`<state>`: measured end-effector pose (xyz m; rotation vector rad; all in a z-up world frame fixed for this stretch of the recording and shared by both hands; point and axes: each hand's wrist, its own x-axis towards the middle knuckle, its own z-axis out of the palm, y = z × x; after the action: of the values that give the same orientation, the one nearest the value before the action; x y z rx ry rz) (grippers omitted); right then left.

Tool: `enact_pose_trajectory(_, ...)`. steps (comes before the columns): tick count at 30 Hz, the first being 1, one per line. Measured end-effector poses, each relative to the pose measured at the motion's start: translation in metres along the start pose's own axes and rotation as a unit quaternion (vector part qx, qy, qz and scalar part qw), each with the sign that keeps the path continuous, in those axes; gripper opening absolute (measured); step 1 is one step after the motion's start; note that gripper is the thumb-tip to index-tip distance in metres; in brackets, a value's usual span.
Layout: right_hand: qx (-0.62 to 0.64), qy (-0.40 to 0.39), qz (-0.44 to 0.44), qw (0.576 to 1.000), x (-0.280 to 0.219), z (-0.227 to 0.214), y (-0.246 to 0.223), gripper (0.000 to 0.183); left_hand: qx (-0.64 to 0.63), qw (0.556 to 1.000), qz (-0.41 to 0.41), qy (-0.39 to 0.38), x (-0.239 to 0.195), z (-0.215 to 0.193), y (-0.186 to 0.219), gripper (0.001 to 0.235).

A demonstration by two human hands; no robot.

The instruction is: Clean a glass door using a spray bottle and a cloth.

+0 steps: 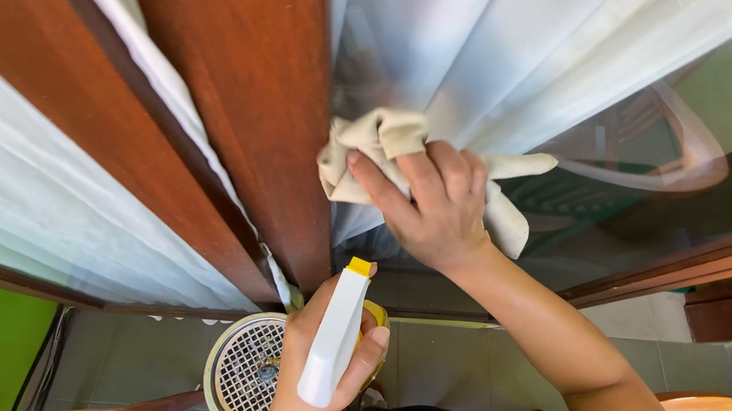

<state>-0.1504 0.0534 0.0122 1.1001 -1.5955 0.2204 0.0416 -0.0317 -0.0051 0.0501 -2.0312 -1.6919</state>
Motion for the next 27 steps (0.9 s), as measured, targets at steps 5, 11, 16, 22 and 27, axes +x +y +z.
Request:
enact_pose_trajectory(5,0.033,-0.069,-0.092,0.993,-0.028,0.002,-0.008,0.032,0.014,1.0,-0.007,0.025,-0.006,-0.009,-0.003,0.045)
enact_pose_trajectory(11,0.044,-0.04,-0.132,0.989,-0.021,0.013,0.003,0.035,-0.004,1.0,-0.008,0.026,-0.013,-0.018,-0.005,0.047)
enact_pose_trajectory(16,0.082,0.057,-0.079,0.992,0.031,0.017,-0.013,0.042,-0.028,0.999,-0.019,0.027,-0.017,-0.02,-0.007,0.049)
enact_pose_trajectory(22,0.039,-0.057,-0.184,0.981,0.001,0.038,-0.067,0.029,0.003,0.999,-0.014,0.043,-0.028,-0.032,-0.01,0.052)
enact_pose_trajectory(27,0.045,-0.055,-0.245,0.967,-0.041,0.049,-0.068,0.026,0.036,0.997,-0.017,0.058,-0.036,-0.046,-0.012,0.053)
